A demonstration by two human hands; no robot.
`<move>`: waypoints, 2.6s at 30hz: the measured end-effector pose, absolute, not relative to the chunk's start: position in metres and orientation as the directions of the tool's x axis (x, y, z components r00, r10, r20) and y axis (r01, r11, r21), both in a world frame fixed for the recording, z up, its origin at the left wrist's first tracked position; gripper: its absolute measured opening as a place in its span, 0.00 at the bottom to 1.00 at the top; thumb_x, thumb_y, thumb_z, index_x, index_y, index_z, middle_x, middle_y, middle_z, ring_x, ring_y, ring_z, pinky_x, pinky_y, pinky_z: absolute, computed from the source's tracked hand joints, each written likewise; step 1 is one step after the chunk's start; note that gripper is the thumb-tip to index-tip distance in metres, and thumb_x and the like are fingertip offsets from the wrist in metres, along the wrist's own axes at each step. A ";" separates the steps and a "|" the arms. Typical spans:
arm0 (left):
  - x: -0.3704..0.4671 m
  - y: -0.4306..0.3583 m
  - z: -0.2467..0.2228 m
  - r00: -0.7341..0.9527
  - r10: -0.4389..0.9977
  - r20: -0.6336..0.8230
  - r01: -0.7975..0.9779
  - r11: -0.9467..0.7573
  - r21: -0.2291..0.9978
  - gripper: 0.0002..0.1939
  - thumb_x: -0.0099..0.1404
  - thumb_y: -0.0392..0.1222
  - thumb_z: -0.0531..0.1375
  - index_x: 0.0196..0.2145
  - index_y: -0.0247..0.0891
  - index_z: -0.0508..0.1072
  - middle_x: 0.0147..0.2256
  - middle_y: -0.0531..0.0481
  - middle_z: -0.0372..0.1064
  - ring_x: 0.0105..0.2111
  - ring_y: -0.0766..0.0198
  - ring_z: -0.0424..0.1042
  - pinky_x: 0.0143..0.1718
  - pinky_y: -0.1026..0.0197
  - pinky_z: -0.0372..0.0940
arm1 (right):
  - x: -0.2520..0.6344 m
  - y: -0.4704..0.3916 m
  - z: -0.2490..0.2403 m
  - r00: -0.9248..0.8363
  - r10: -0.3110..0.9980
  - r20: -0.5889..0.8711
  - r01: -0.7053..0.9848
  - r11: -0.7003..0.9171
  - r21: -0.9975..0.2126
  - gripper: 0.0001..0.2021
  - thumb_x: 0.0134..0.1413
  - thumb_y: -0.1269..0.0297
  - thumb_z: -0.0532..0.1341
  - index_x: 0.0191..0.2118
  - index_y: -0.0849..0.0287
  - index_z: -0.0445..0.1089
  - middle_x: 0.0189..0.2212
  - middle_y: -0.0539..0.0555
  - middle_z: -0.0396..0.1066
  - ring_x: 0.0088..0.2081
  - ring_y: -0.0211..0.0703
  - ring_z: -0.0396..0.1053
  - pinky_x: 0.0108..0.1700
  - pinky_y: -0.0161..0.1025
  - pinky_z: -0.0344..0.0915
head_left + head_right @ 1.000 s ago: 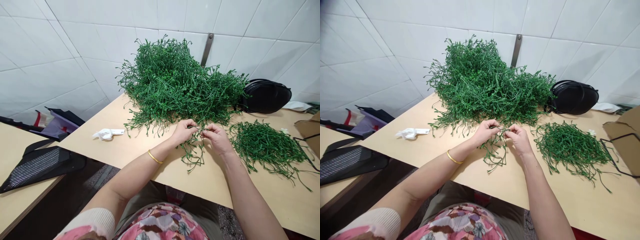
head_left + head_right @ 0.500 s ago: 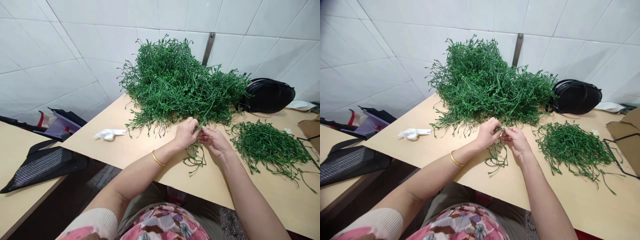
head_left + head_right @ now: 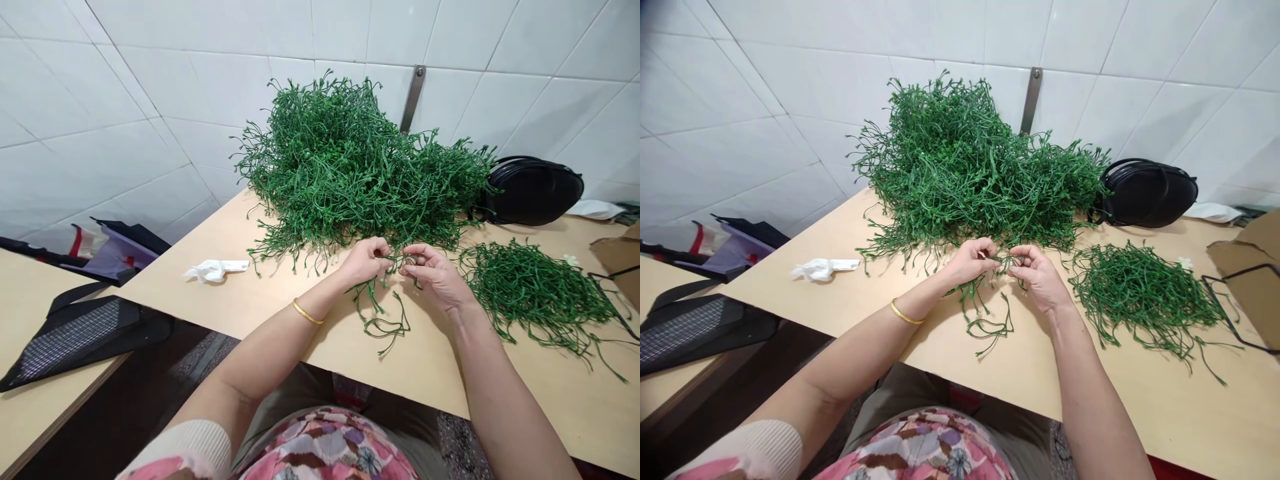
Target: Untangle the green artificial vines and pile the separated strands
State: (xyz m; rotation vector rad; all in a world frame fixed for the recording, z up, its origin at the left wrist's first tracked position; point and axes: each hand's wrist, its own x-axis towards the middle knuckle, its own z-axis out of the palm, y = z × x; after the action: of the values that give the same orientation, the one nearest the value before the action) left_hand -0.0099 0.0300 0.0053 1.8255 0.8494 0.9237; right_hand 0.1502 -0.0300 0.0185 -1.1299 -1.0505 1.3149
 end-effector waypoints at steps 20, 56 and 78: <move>-0.006 0.020 0.012 0.476 0.866 0.152 0.089 -0.220 0.972 0.07 0.56 0.39 0.57 0.22 0.33 0.66 0.20 0.57 0.56 0.23 0.73 0.53 0.26 0.67 0.51 | 0.148 -0.027 0.005 -0.040 0.967 0.253 0.407 0.247 -0.879 0.08 0.51 0.61 0.59 0.28 0.57 0.72 0.21 0.48 0.64 0.26 0.37 0.58 0.30 0.36 0.55; 0.004 0.020 -0.003 0.411 0.904 0.114 0.048 -0.146 0.988 0.16 0.57 0.46 0.57 0.19 0.37 0.56 0.17 0.58 0.52 0.19 0.73 0.53 0.23 0.66 0.50 | 0.173 -0.005 -0.001 0.310 0.945 -0.101 -0.172 -0.048 -0.984 0.22 0.37 0.45 0.67 0.24 0.57 0.61 0.13 0.40 0.51 0.13 0.25 0.44 0.16 0.30 0.46; 0.009 0.019 -0.010 0.455 0.883 0.117 -0.004 -0.129 0.992 0.04 0.53 0.34 0.59 0.26 0.33 0.65 0.20 0.56 0.64 0.22 0.73 0.62 0.26 0.68 0.56 | 0.142 -0.014 -0.002 0.123 0.989 -0.083 -0.068 -0.075 -0.995 0.10 0.30 0.64 0.66 0.25 0.59 0.68 0.20 0.46 0.66 0.23 0.33 0.61 0.27 0.34 0.58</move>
State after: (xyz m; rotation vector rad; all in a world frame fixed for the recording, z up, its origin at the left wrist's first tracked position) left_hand 0.0089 0.0188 -0.0101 1.5067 0.8073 0.9257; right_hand 0.1424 -0.0138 -0.0023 -1.2769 -1.0312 1.2019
